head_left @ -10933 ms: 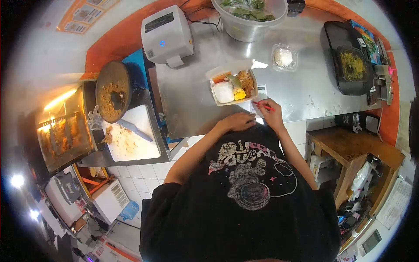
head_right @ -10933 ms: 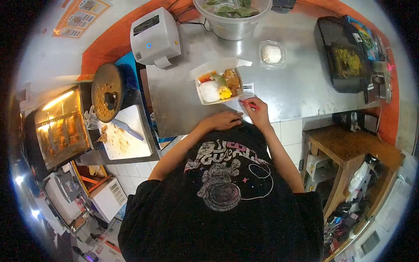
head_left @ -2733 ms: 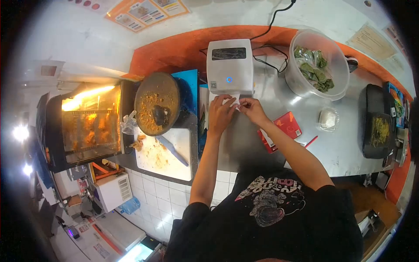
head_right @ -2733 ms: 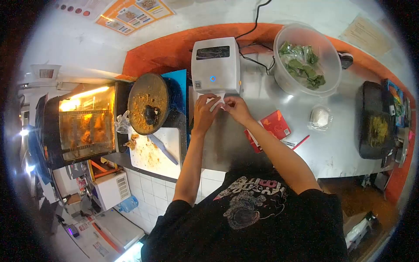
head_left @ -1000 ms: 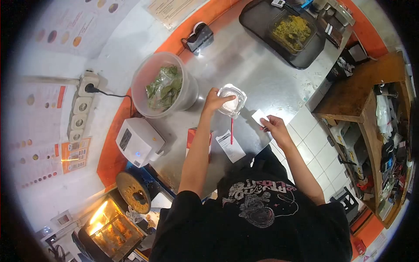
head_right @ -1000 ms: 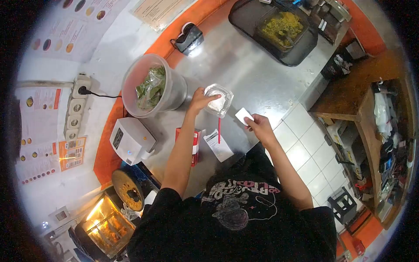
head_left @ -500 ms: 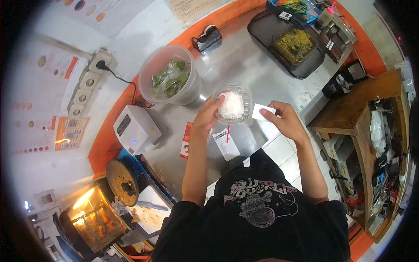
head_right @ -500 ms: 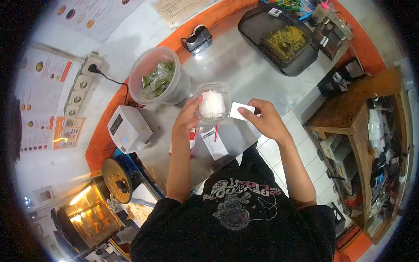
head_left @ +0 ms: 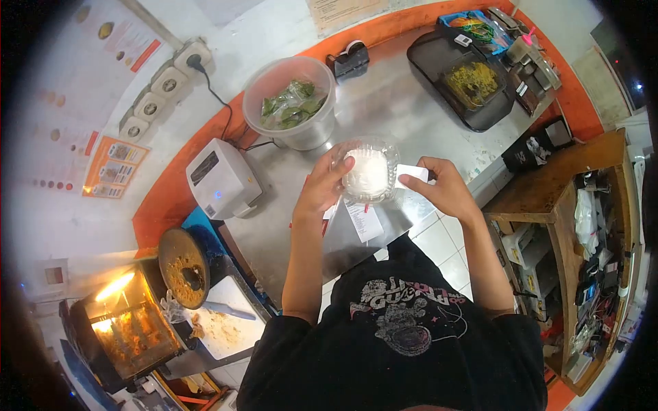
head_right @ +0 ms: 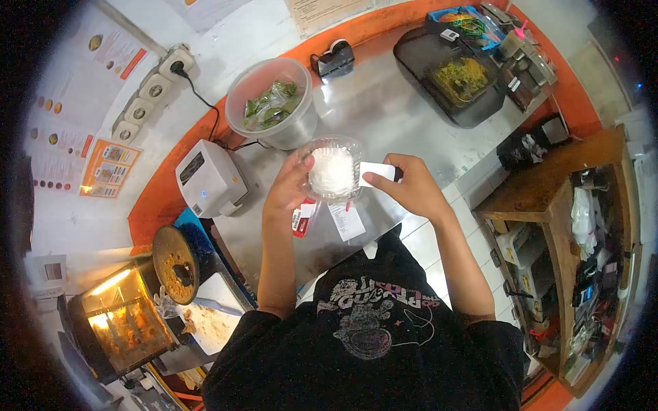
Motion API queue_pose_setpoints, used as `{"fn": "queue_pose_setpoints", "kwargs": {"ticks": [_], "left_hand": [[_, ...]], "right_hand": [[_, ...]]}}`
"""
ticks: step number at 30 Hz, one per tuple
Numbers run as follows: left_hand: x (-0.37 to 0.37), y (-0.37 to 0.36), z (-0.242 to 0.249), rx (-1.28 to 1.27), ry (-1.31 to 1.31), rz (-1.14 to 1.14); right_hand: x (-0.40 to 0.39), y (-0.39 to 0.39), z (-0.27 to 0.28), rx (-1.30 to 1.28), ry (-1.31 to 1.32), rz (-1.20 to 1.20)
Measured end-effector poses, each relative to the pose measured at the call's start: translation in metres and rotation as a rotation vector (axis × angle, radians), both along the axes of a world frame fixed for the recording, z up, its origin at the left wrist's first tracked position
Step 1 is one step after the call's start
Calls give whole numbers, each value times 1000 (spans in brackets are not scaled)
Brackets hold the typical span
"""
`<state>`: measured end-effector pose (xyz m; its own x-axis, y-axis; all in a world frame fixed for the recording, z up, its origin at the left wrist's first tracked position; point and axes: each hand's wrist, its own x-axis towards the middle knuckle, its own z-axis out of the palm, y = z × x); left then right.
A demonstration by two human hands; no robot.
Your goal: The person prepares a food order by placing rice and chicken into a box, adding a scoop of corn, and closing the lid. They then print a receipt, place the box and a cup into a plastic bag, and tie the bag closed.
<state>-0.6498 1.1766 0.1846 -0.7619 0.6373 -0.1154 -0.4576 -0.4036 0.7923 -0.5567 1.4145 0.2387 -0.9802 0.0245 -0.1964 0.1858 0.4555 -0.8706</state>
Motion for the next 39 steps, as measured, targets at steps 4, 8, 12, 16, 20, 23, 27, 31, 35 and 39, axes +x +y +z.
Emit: {"fn": "queue_pose_setpoints", "kwargs": {"ticks": [4,8,12,16,20,23,27,31,35,39], "left_hand": [[11,-21,12,186,-55,-72],[28,-36,17,210,-134,-18],[33,-58,14,213,-82,-35],[39,-88,12,193,-69,9],[47,-122,-6,253,-93,6],[53,-138,-36,372,-247,90],[70,-154,-56,580,-513,216],[88,-193,-68,225,-476,491],[77,-238,-100,247,-390,427],[62,-240,-86,72,-393,393]], "right_hand": [[8,-12,-2,-440,-5,98],[9,-39,24,-461,143,282],[5,-60,34,-235,279,410],[1,-90,24,-169,309,416],[-10,-125,16,-158,288,392],[-18,-147,0,-158,311,404],[-26,-150,-64,57,285,412],[17,-117,-184,468,100,84],[68,-89,-268,484,46,22],[73,-96,-241,34,-459,64]]}}
